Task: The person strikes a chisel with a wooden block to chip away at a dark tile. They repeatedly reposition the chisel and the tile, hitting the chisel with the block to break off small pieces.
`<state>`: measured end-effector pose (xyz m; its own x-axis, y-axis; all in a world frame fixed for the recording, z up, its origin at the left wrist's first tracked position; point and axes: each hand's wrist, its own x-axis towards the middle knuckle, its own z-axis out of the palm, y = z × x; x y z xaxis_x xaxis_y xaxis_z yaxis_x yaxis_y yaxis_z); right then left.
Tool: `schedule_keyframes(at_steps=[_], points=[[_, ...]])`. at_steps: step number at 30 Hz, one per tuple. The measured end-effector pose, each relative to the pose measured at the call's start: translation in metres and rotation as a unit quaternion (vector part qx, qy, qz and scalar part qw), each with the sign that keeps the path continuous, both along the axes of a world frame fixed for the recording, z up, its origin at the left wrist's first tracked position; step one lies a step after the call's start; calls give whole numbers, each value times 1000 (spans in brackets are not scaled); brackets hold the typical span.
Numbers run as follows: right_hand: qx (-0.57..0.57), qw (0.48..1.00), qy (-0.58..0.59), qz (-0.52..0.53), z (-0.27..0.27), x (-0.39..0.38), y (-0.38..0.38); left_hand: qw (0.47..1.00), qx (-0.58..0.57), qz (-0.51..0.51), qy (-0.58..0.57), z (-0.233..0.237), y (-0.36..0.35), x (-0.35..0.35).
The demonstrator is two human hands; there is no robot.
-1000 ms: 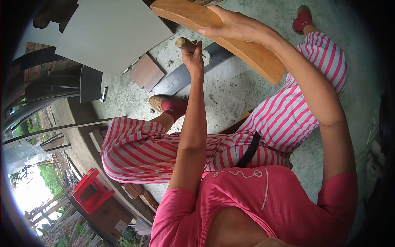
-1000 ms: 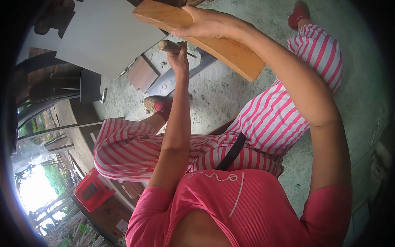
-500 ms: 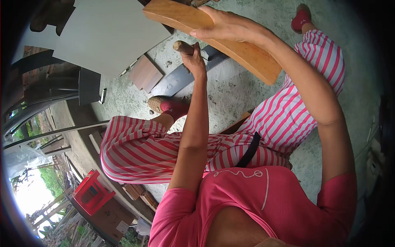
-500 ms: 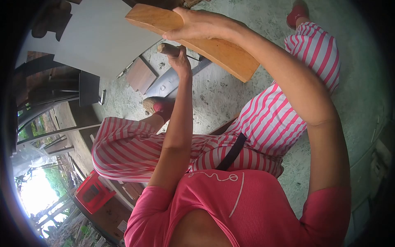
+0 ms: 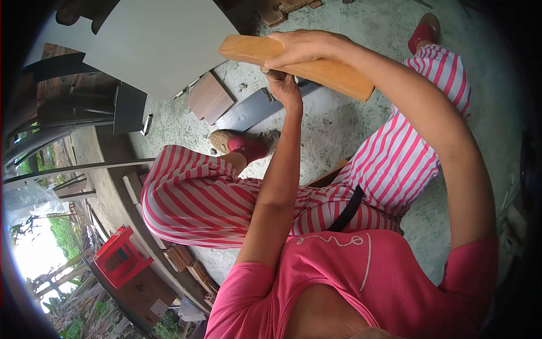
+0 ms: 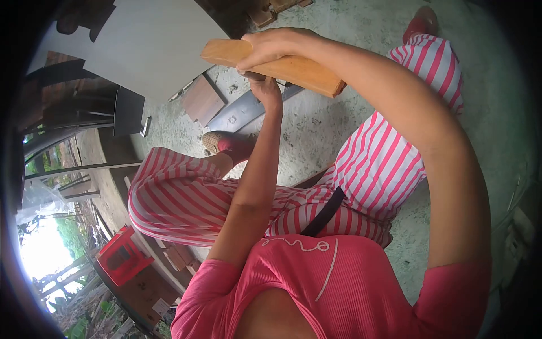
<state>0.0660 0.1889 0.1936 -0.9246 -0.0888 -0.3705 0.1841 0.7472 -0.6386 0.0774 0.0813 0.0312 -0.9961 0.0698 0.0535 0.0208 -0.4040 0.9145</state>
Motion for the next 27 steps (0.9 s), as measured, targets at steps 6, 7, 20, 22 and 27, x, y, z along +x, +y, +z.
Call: schedule_keyframes(at_steps=[6, 7, 20, 22, 27], points=[[-65, 994, 89, -16, 125, 32, -22, 994, -112, 2, 3, -8, -2, 5], [-109, 991, 84, 4, 142, 41, -22, 995, -99, 12, 24, -9, -1, 5], [-103, 984, 141, -39, 74, 8, -19, 998, 25, -52, -28, -9, -6, 7], [-72, 979, 170, -81, 82, 16, -24, 997, -25, -69, -6, -10, -8, 5], [27, 999, 2, -20, 5, 15, -23, 998, 9, -66, 21, -16, -14, 5]])
